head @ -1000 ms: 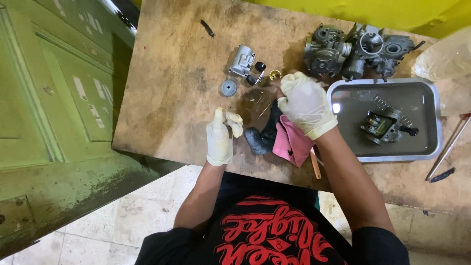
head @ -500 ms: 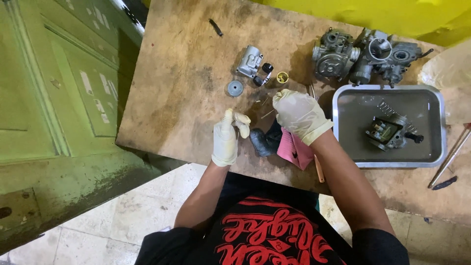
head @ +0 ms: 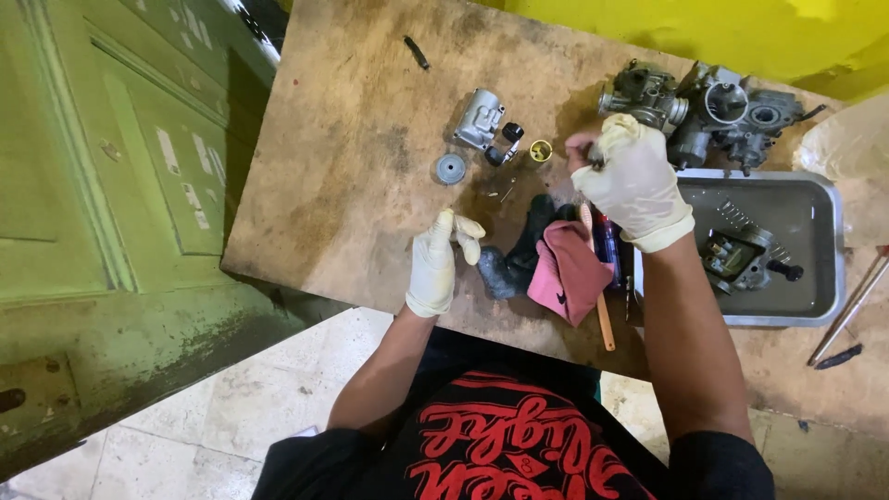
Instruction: A person wearing gloves cleans various disassembled motorcycle carburetor components using a pink cloth and a tray of cleaning solution on a wooden workbench.
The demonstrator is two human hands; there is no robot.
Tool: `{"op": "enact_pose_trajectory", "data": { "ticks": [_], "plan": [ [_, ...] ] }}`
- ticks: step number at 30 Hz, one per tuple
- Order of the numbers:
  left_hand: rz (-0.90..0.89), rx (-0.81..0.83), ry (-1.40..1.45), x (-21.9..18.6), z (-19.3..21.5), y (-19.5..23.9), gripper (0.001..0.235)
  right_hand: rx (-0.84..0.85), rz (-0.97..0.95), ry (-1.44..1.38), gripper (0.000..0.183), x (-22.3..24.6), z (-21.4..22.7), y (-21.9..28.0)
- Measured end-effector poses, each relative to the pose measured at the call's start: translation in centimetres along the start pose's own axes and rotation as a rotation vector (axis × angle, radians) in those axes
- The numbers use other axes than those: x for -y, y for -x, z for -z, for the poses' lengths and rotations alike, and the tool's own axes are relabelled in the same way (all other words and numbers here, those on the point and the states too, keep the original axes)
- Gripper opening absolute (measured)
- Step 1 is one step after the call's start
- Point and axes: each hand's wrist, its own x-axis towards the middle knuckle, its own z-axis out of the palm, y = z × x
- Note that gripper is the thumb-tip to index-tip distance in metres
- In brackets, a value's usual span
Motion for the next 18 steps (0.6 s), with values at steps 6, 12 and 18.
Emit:
{"op": "enact_pose_trajectory", "data": {
  "ticks": [6, 12, 18],
  "plan": [
    [-0.029, 0.031, -0.065, -0.1, -0.2, 0.1, 0.055, -0.031, 0.043, -0.045, 0.012, -0.3, -1.6, -1.0],
    [-0.007, 0.055, -0.061, 0.2, -0.4, 0.2, 0.050, 0.004, 0.063, -0.115, 0.012, 1.3, -0.2, -2.1],
    [-0.003, 0.073, -0.043, 0.4, -0.6, 0.3, 0.048, -0.002, 0.085, -0.116, 0.011, 0.8, -0.9, -2.1]
  ]
}}
